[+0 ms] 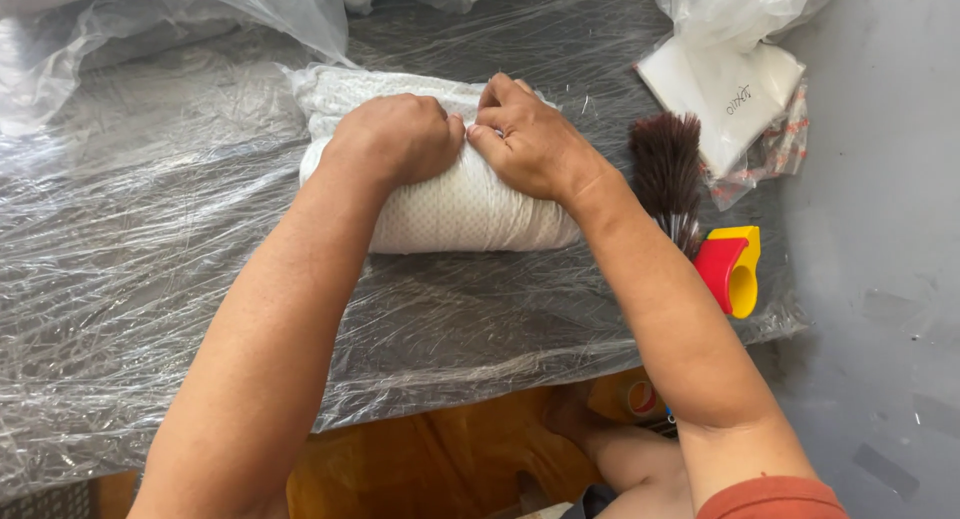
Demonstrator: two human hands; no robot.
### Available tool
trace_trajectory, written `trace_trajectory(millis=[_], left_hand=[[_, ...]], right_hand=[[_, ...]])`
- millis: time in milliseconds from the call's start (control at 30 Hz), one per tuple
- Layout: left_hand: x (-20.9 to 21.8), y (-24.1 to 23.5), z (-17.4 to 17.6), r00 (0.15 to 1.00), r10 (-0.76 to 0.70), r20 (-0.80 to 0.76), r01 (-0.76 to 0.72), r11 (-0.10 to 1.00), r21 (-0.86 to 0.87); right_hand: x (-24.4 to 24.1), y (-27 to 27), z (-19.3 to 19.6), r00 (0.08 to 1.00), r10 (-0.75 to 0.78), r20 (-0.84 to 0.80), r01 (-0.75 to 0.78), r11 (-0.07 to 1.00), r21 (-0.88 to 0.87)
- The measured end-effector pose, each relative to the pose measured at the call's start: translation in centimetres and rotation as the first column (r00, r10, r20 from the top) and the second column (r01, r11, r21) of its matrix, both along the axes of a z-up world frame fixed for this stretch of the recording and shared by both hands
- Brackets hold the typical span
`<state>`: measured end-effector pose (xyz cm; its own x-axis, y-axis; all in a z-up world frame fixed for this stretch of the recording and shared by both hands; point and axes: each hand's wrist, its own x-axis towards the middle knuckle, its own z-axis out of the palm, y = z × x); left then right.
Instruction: The person sits on the floor and packs a white textured item into a clear plastic bag. They roll the item tightly, tie the bag closed, and secure it with tape.
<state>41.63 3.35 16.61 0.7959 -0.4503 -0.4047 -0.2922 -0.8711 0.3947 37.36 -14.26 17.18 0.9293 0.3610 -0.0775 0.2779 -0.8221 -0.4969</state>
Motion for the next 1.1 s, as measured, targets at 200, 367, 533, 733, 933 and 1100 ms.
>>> trace_trajectory(millis=[200, 367, 533, 733, 933, 1100], left_hand=[[-1.2, -0.1, 1.7, 0.989, 0.144, -0.037, -0.146, 0.988, -0.057], [0.9, 0.1, -2.4, 0.815, -0.023, 0.580, 0.142, 0.977, -0.160], [2.3, -0.2, -1.1, 0.917, -0.002, 0.399, 0.050, 0.993, -0.109], [4.6, -1.1, -0.3, 1.000, 0.002, -0.021, 0.000, 0.994, 0.111], [7.5, -1.3, -3.6, 0.989, 0.125, -0.073, -0.118, 0.989, 0.085], [10.6, -1.8, -7.3, 0.999, -0.034, -0.019, 0.036, 0.987, 0.154]], right_hand=[[1.1, 0.1, -0.3, 0.998, -0.055, -0.024, 0.053, 0.996, -0.074], [2.1, 0.1, 0.0, 0.994, -0.114, 0.003, 0.114, 0.992, -0.058], [2.7, 0.5, 0.8, 0.984, -0.179, 0.007, 0.179, 0.984, -0.014], [4.8, 0.3, 0.6, 0.959, -0.214, -0.187, 0.201, 0.976, -0.086], [6.4, 0.1, 0.0, 0.964, -0.228, -0.140, 0.173, 0.930, -0.325], [6.4, 0.4, 1.1, 0.940, -0.160, -0.302, 0.108, 0.978, -0.181]])
